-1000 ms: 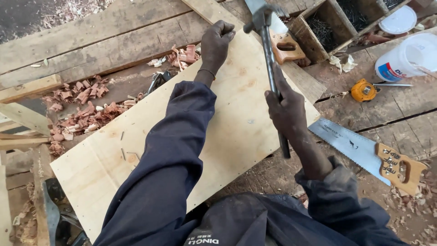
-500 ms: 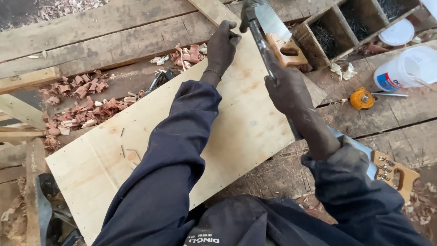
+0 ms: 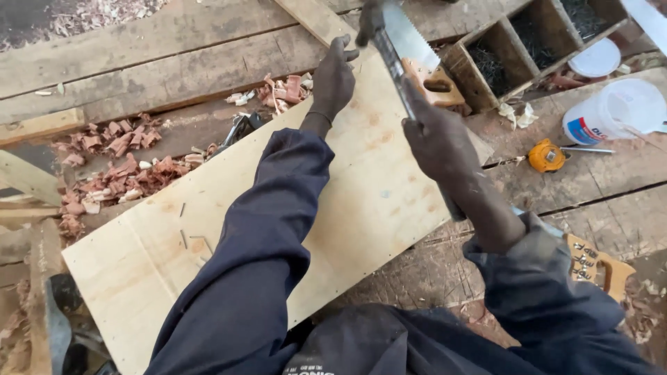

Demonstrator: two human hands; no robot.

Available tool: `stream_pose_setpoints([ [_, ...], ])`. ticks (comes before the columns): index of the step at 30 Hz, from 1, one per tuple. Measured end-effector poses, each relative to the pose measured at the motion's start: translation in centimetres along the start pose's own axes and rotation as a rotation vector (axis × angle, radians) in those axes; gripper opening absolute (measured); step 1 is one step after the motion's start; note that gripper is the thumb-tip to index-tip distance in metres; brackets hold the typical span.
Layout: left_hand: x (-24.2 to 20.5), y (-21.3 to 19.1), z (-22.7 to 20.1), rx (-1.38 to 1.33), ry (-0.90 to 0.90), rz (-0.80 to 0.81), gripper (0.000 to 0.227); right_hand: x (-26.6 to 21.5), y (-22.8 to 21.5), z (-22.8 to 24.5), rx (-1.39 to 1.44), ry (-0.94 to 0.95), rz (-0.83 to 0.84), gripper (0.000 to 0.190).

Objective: Hammering nails into a wooden board to assemble a furniture frame in a workshop environment.

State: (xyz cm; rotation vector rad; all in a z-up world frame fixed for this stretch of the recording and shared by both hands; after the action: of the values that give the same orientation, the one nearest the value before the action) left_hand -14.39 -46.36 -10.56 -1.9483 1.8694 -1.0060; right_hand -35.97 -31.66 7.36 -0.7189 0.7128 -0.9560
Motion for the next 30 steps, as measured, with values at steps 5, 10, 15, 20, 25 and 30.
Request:
stream_pose_setpoints([
  [5,0.7,-1.9,-2.3,-0.158,-0.267,0.126,0.057,-0.1,0.6,-1.0,0.086,-0.249,-0.207,0.066],
  [10,0.9,-0.8,-1.1,-0.128,-0.174,0.109,0.060,1.0,1.1,-1.6,-0.100,0.073,0.108,0.067],
  [15,1.5,0.0,0.9,-0.141,-0.187,0.115,0.055,-0.5,0.3,-1.0,0.112,-0.197,-0.135,0.061],
  [20,1.4,-1.1,-1.2,-0.111,-0.242,0.128,0.060,0.5,1.4,-1.2,0.054,-0.117,-0.098,0.064],
  [25,1.3,-2.2,-2.8,-0.156,-0.354,0.152,0.066,-0.1,0.7,-0.1,0.133,0.077,0.053,0.067],
  [30,0.9,-2.1,-2.9,-0.143,-0.244,0.071,0.060,-0.4,-2.2,0.3,0.583,-0.022,0.097,0.037],
])
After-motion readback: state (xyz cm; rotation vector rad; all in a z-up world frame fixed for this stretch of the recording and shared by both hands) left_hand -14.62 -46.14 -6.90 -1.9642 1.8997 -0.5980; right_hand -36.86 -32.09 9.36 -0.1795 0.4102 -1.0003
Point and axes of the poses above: each hand's wrist, its own x-axis towards the middle knuckle, its own y-axis out of the palm, z = x × y, the point moved 2 cm from there along x, towards the middle knuckle, and after that the axes turned 11 degrees about z, right-handed, at the moved point
